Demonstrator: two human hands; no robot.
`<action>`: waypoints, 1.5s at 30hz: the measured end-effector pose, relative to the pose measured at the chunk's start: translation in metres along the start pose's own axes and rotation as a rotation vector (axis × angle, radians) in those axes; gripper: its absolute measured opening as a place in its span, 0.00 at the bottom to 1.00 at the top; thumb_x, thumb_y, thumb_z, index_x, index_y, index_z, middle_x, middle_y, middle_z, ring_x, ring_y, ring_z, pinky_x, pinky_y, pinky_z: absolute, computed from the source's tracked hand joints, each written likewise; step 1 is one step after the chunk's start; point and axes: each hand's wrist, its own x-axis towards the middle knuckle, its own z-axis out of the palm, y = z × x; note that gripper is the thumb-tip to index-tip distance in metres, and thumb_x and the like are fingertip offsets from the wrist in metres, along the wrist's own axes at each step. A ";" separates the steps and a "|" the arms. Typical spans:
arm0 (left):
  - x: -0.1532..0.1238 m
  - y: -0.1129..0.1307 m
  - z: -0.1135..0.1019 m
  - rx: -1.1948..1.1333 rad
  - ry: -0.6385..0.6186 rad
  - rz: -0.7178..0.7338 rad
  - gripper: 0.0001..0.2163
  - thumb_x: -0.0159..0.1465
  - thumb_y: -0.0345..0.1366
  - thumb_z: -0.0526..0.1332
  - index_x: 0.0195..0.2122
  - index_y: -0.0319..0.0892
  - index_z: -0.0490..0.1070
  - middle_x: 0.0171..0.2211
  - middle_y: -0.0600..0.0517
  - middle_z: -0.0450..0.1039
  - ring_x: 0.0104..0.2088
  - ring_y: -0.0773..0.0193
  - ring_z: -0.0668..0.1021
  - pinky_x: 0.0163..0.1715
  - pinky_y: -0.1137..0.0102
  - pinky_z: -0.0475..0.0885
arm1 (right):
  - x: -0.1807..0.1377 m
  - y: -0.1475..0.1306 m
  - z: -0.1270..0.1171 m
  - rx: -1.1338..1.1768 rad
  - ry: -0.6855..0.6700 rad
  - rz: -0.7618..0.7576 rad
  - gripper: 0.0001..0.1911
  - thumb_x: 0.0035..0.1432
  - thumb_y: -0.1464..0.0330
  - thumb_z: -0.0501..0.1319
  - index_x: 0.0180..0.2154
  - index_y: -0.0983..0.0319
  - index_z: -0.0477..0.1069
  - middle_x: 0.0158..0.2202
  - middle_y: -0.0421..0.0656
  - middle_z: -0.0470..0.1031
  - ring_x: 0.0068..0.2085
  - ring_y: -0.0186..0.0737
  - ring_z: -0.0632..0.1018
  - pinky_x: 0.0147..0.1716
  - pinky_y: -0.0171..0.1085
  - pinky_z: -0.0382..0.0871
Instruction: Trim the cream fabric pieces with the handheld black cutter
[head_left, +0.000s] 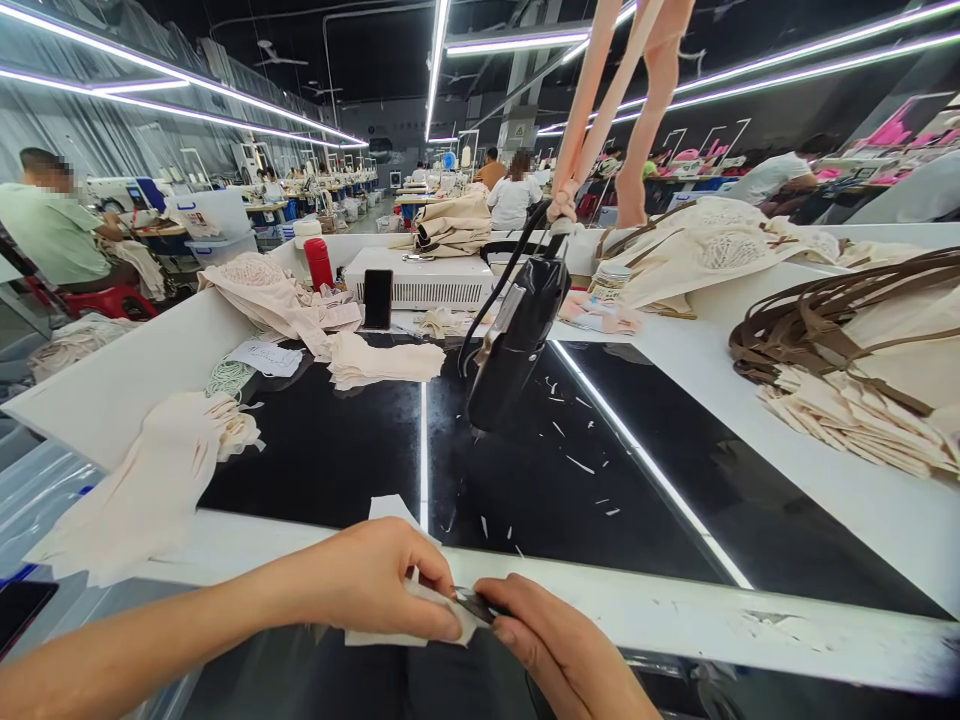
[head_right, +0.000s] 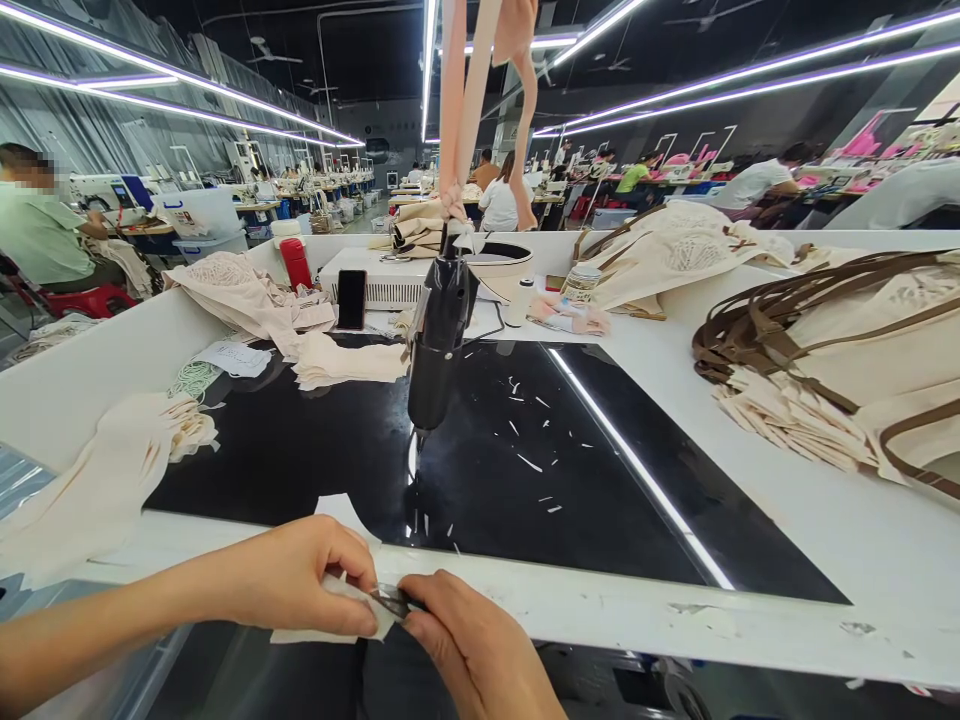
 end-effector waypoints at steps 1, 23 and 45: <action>0.000 0.000 0.000 0.003 0.000 -0.005 0.08 0.57 0.41 0.68 0.26 0.42 0.76 0.24 0.60 0.66 0.28 0.69 0.67 0.26 0.73 0.57 | 0.000 -0.001 0.000 -0.002 -0.013 -0.007 0.17 0.73 0.55 0.53 0.50 0.49 0.78 0.41 0.39 0.83 0.41 0.40 0.83 0.41 0.34 0.74; -0.001 -0.001 0.000 -0.032 -0.014 -0.045 0.07 0.56 0.41 0.70 0.32 0.44 0.81 0.29 0.59 0.72 0.30 0.68 0.71 0.28 0.74 0.60 | 0.007 -0.008 0.003 0.094 0.056 0.039 0.17 0.72 0.54 0.53 0.46 0.51 0.79 0.39 0.39 0.82 0.40 0.40 0.82 0.42 0.33 0.74; -0.003 -0.016 -0.003 -0.331 0.047 0.009 0.09 0.53 0.38 0.73 0.35 0.41 0.84 0.32 0.54 0.75 0.32 0.66 0.70 0.33 0.73 0.63 | 0.014 -0.025 0.017 0.727 0.047 0.531 0.34 0.41 0.36 0.71 0.30 0.59 0.69 0.17 0.27 0.47 0.19 0.24 0.48 0.20 0.32 0.38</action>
